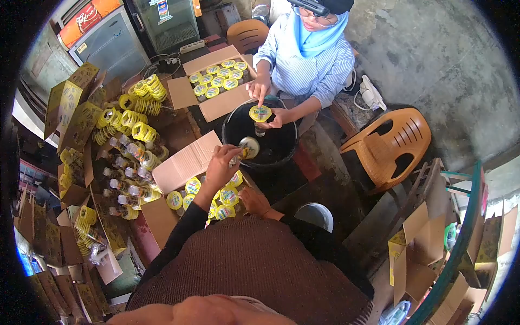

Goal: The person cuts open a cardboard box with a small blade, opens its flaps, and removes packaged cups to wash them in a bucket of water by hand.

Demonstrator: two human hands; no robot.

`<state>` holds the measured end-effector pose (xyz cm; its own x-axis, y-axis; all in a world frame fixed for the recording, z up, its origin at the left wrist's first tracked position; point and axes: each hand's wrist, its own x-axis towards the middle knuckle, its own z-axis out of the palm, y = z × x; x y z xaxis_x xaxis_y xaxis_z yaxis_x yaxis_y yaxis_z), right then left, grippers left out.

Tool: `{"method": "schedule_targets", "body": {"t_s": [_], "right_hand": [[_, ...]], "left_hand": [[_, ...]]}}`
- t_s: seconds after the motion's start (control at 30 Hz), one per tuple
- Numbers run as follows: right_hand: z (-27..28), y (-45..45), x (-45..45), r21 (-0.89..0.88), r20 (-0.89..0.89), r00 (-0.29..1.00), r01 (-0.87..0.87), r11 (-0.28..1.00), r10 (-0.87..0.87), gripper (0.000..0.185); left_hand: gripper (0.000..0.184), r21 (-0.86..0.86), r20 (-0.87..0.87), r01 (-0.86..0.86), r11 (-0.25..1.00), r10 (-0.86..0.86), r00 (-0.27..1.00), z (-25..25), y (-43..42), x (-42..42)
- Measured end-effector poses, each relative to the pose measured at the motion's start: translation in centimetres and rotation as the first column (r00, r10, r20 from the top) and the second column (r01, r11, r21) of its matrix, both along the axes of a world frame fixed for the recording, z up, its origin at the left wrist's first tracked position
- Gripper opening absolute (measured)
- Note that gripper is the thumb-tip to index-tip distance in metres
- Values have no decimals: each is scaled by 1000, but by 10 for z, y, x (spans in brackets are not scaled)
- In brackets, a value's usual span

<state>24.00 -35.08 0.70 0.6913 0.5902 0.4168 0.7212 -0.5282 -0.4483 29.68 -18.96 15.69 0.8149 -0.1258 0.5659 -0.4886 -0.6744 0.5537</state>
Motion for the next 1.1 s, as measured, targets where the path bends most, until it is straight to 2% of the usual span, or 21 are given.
{"method": "schedule_targets", "body": {"t_s": [0.07, 0.2, 0.3, 0.43, 0.5, 0.57, 0.6, 0.67, 0.7, 0.73, 0.9, 0.97, 1.0, 1.1], "right_hand": [[5, 0, 2, -13, -150, 989, 18, 1000, -20, 9], [11, -1, -3, 33, -96, 995, -1, 999, 4, 9], [11, 2, 6, 58, -63, 998, 5, 998, -1, 8], [2, -1, -3, 52, -134, 991, 23, 998, -16, 8], [8, 1, 5, 46, -151, 989, 1, 999, 6, 9], [7, 0, 1, 46, -175, 985, 6, 999, 2, 9], [7, 0, -3, 44, -183, 983, -14, 999, 22, 9], [4, 2, 0, 6, -272, 961, 40, 999, -37, 10], [3, 3, 3, 9, -269, 963, 17, 1000, -14, 10], [0, 3, 4, 28, -231, 973, 16, 999, -9, 10], [5, 5, 4, 58, -176, 983, -39, 998, 49, 9], [11, 7, 0, 27, -165, 986, 28, 999, -23, 8], [14, 8, -3, 22, -170, 985, -4, 1000, 8, 8], [1, 8, 1, 30, -133, 991, 1, 1000, 3, 7]], "left_hand": [[42, 41, -5, 28, 999, -28, 1000, -2, 3, 4], [42, 106, -85, 38, 994, -28, 996, -4, 2, -2], [42, 20, 32, -47, 999, 46, 998, 0, -1, -2], [43, 87, -48, 28, 996, -24, 999, -10, 10, -1], [44, 39, -14, -42, 998, 43, 999, -3, 8, -3], [43, 74, -93, 50, 996, -43, 995, -4, 10, -7], [43, 72, -101, 30, 997, -22, 995, -6, 9, -12], [43, 39, -23, -21, 999, 22, 999, -5, 7, -14], [43, 26, 16, -44, 999, 44, 999, -5, 9, -14], [45, 53, -41, -7, 999, 10, 999, -7, 13, -14], [44, 49, -25, -66, 997, 67, 997, 0, 15, -23], [43, 78, -96, -2, 997, 9, 995, -9, 19, -22], [42, 89, -36, -42, 995, 45, 998, -10, 18, -24], [43, 110, -55, -84, 990, 90, 994, 1, 16, -32]]}}
